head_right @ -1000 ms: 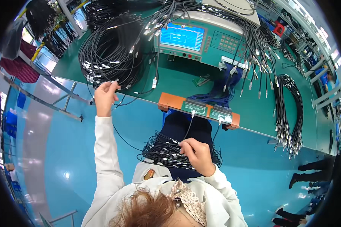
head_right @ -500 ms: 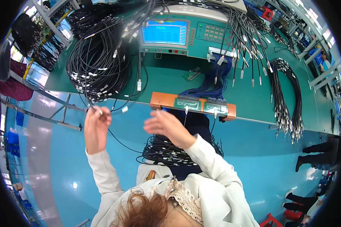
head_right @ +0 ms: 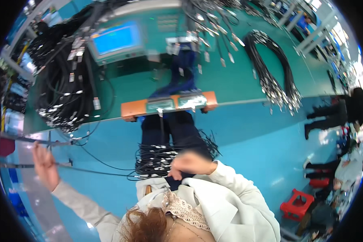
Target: Connecting and testing bundles of black electrical cables at a manual assembly station.
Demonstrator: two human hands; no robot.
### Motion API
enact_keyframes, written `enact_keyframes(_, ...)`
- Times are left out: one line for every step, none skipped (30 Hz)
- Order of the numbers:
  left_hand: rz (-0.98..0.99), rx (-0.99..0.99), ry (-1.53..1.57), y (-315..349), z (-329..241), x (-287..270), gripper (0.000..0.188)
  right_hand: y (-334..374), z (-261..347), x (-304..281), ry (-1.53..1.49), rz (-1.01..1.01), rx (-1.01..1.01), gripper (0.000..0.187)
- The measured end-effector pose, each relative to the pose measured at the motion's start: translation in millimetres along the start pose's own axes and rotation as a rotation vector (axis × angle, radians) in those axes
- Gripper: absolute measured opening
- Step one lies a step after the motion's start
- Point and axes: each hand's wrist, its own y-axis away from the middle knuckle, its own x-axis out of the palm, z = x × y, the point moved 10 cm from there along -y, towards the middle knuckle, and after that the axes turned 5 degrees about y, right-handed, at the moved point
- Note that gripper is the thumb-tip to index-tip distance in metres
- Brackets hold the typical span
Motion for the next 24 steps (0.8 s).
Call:
enact_keyframes(-0.095, 0.07, -0.084, 4.7, -9.5, -0.4, 0.03, 23.6, -5.9, -13.8, -0.065, -0.032, -0.128, 0.031)
enact_keyframes(-0.182, 0.14, -0.176, 9.4, -19.3, -0.3, 0.031, 47.0, -10.0, -31.2, -0.124, -0.181, -0.073, 0.03)
enact_keyframes(0.046, 0.063, -0.08, 6.3, -15.5, 13.2, 0.026, 71.0, -4.5, -50.7, -0.18, -0.332, -0.228, 0.019)
enact_keyframes(0.261, -0.002, 0.013, 10.5, -17.9, 18.4, 0.022, 97.9, -4.8, -75.1, -0.239, -0.566, -0.258, 0.02)
enact_keyframes(0.373, -0.033, 0.033, 18.2, -20.6, 18.7, 0.023, 126.8, -4.8, -99.8, -0.299, -0.786, -0.29, 0.025)
enact_keyframes(0.489, -0.07, 0.061, 23.5, -19.5, 21.4, 0.023, 152.9, -7.4, -124.2, -0.502, -0.927, -0.377, 0.027)
enact_keyframes(0.296, 0.026, -0.001, 21.4, -26.4, 7.8, 0.024, 177.1, -14.3, -150.4, -0.713, -1.054, -0.469, 0.032)
enact_keyframes(0.109, 0.106, -0.044, 18.5, -27.1, -15.2, 0.025, 198.0, -10.9, -167.9, -0.702, -1.078, -0.52, 0.033)
enact_keyframes(-0.034, 0.046, -0.051, 10.0, -27.3, -62.7, 0.027, 214.9, -7.0, -179.8, -0.696, -1.094, -0.574, 0.034)
enact_keyframes(-0.041, -0.006, -0.201, 17.8, -10.2, -69.5, 0.029, 211.5, 0.0, -183.5, -0.7, -1.105, -0.585, 0.034)
enact_keyframes(-0.04, -0.057, -0.343, 29.2, 14.6, -65.7, 0.03, 204.1, 12.7, -182.4, -0.323, -1.189, -0.35, 0.033)
enact_keyframes(0.157, -0.24, -0.561, 56.0, 68.7, -6.5, 0.03, 188.5, 20.3, -175.3, 0.055, -1.23, -0.1, 0.033)
enact_keyframes(0.369, -0.425, -0.764, 88.2, 136.8, 65.3, 0.031, 164.4, 33.0, -163.0, 0.323, -1.199, -0.068, 0.028)
enact_keyframes(0.575, -0.556, -0.961, 107.5, 192.8, 114.3, 0.025, 152.8, 42.9, -154.2, 0.585, -1.207, -0.025, 0.025)
enact_keyframes(0.957, -0.227, -1.416, 131.8, 231.2, 156.7, 0.028, 145.3, 27.6, -151.9, 0.353, -1.175, -0.027, 0.018)
enact_keyframes(0.937, -0.085, -1.359, 141.0, 258.8, 163.5, 0.029, 125.1, 25.2, -152.9, 0.743, -1.182, -0.103, 0.015)
enact_keyframes(0.903, 0.05, -1.288, 148.3, 278.8, 167.4, 0.03, 96.0, 43.0, -141.5, 0.928, -1.148, -0.047, 0.013)
enact_keyframes(0.852, 0.051, -1.301, 152.0, 290.3, 172.0, 0.031, 71.1, 30.5, -144.4, 1.089, -1.066, -0.173, 0.013)
enact_keyframes(0.779, 0.054, -1.316, 150.6, 300.2, 169.1, 0.032, 47.9, 31.3, -143.6, 1.085, -1.015, -0.104, 0.012)
enact_keyframes(0.741, -0.023, -1.346, 148.1, 318.7, 145.9, 0.032, 26.4, 12.3, -149.5, 1.161, -0.978, -0.088, 0.014)
enact_keyframes(0.647, -0.113, -1.399, 142.7, 330.3, 118.2, 0.033, 16.3, 24.1, -132.3, 1.125, -0.972, -0.324, 0.012)
enact_keyframes(0.636, -0.075, -1.466, 145.7, 327.2, 132.7, 0.027, 6.3, -8.7, -149.0, 0.43, -0.963, -0.113, 0.014)
enact_keyframes(0.61, -0.037, -1.546, 149.9, 316.6, 144.5, 0.028, 15.9, 3.9, -147.1, 0.617, -1.03, -0.107, 0.016)
enact_keyframes(0.636, -0.031, -1.53, 153.5, 317.4, 152.0, 0.028, 30.9, 11.1, -147.6, 0.67, -1.123, -0.111, 0.018)
